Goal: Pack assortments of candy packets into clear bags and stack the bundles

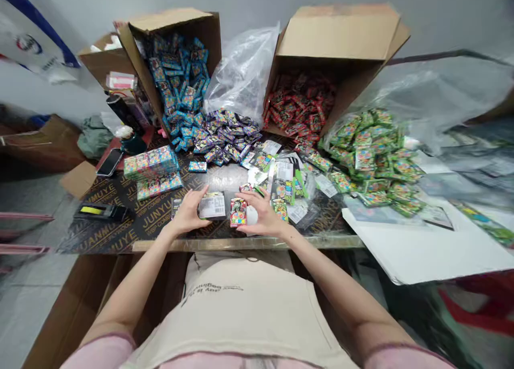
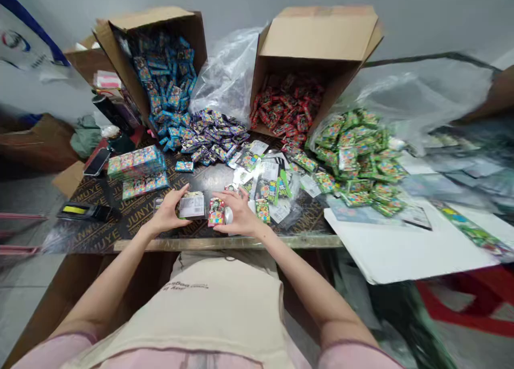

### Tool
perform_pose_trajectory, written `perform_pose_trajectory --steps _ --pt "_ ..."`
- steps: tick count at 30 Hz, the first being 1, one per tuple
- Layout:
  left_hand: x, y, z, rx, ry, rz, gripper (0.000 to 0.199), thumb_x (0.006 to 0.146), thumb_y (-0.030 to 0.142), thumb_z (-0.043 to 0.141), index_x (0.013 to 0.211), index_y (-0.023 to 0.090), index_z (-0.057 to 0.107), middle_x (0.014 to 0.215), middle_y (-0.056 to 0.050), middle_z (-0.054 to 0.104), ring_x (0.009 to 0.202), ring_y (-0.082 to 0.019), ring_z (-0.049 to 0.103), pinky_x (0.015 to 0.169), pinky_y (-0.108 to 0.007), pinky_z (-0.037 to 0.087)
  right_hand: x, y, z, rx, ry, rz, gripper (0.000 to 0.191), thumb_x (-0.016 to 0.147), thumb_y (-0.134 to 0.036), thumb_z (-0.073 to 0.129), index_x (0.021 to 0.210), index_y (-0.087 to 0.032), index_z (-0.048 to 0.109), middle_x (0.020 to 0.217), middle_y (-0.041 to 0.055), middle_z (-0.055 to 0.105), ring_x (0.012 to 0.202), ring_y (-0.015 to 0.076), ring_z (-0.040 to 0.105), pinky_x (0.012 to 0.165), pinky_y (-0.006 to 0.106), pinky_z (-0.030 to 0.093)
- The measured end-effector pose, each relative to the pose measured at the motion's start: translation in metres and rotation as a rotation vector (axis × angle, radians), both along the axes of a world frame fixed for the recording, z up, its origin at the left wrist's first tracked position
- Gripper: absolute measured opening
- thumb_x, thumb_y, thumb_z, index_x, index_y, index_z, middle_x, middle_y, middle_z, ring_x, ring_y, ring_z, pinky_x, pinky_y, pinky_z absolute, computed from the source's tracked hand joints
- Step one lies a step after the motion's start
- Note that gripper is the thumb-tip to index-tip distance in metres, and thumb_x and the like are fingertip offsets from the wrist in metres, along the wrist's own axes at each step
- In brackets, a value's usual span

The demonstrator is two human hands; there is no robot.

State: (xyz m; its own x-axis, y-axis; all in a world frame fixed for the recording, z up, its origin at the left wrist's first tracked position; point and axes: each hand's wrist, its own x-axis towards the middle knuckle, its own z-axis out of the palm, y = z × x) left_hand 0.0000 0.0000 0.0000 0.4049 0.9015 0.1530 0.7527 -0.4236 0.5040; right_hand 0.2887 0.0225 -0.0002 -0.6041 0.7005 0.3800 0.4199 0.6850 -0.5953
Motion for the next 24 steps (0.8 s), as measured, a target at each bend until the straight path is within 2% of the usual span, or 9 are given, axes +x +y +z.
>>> perform_pose_trajectory --steps 4,7,10,13,15,17,18,21,24 --pt "0.003 -0.001 0.005 -0.011 -0.050 -0.046 0.110 0.061 0.028 0.080 0.152 0.021 0.020 0.139 -0.015 0.052 0.126 -0.033 0.051 0.114 -0.055 0.027 0.001 0.002 0.009 0.051 -0.030 -0.101 0.074 0.071 -0.049 0.073 0.135 -0.022 0.047 0.130 0.0137 0.062 0.122 0.0318 0.055 0.113 0.055 0.013" --pt "0.008 -0.003 0.005 0.000 -0.076 0.000 0.115 0.060 0.030 0.080 0.153 0.020 0.015 0.131 -0.015 0.057 0.124 -0.033 0.052 0.112 -0.055 0.030 -0.002 0.001 0.011 0.072 -0.047 -0.052 0.076 0.070 -0.050 0.075 0.135 -0.023 0.048 0.128 0.0132 0.063 0.122 0.0321 0.055 0.114 0.056 0.009" --pt "0.014 -0.006 0.005 -0.017 -0.070 -0.023 0.118 0.058 0.029 0.081 0.154 0.022 0.013 0.130 -0.013 0.059 0.124 -0.033 0.052 0.114 -0.056 0.027 -0.003 0.001 0.008 0.039 -0.049 0.032 0.080 0.070 -0.050 0.075 0.139 -0.024 0.044 0.129 0.0130 0.063 0.124 0.0318 0.054 0.115 0.057 0.008" --pt "0.020 -0.007 0.005 -0.022 -0.105 -0.052 0.115 0.059 0.029 0.081 0.153 0.023 0.015 0.131 -0.012 0.058 0.123 -0.032 0.053 0.113 -0.054 0.029 -0.003 0.001 0.001 0.009 -0.073 0.070 0.088 0.073 -0.054 0.072 0.147 -0.025 0.035 0.140 0.0145 0.055 0.137 0.0340 0.042 0.115 0.058 0.008" --pt "0.024 -0.006 0.005 0.004 -0.172 -0.009 0.112 0.059 0.032 0.081 0.152 0.022 0.020 0.129 -0.012 0.059 0.120 -0.031 0.055 0.110 -0.051 0.035 -0.005 0.001 -0.002 -0.015 -0.014 0.003 0.092 0.074 -0.058 0.071 0.149 -0.024 0.031 0.149 0.0161 0.043 0.145 0.0359 0.027 0.116 0.059 0.008" --pt "0.030 -0.004 0.005 0.053 -0.265 0.100 0.108 0.059 0.034 0.083 0.151 0.022 0.026 0.126 -0.012 0.059 0.116 -0.030 0.056 0.105 -0.047 0.040 -0.011 0.000 -0.003 -0.094 0.150 -0.118 0.094 0.074 -0.062 0.070 0.150 -0.024 0.029 0.156 0.0161 0.033 0.148 0.0354 0.019 0.117 0.058 0.010" --pt "0.035 -0.003 0.004 0.080 -0.315 0.171 0.106 0.058 0.035 0.083 0.149 0.023 0.030 0.125 -0.011 0.058 0.115 -0.029 0.056 0.103 -0.045 0.042 -0.017 -0.001 -0.003 -0.168 0.273 -0.175 0.093 0.075 -0.062 0.068 0.150 -0.025 0.028 0.156 0.0153 0.031 0.147 0.0339 0.021 0.118 0.056 0.014" --pt "0.055 -0.001 -0.002 0.108 -0.475 0.367 0.100 0.054 0.038 0.087 0.142 0.024 0.043 0.123 -0.009 0.055 0.116 -0.028 0.054 0.102 -0.042 0.042 -0.042 -0.004 -0.002 -0.510 0.716 -0.286 0.079 0.081 -0.062 0.061 0.146 -0.027 0.033 0.144 0.0123 0.050 0.135 0.0271 0.045 0.111 0.047 0.035" --pt "0.080 -0.001 -0.011 0.020 -0.682 0.464 0.078 0.059 0.042 0.085 0.129 0.022 0.057 0.114 -0.008 0.058 0.109 -0.026 0.056 0.098 -0.038 0.043 -0.070 -0.003 -0.001 -0.790 1.090 -0.439 0.057 0.077 -0.060 0.065 0.121 -0.025 0.054 0.111 0.0056 0.069 0.104 0.0218 0.065 0.092 0.038 0.051"
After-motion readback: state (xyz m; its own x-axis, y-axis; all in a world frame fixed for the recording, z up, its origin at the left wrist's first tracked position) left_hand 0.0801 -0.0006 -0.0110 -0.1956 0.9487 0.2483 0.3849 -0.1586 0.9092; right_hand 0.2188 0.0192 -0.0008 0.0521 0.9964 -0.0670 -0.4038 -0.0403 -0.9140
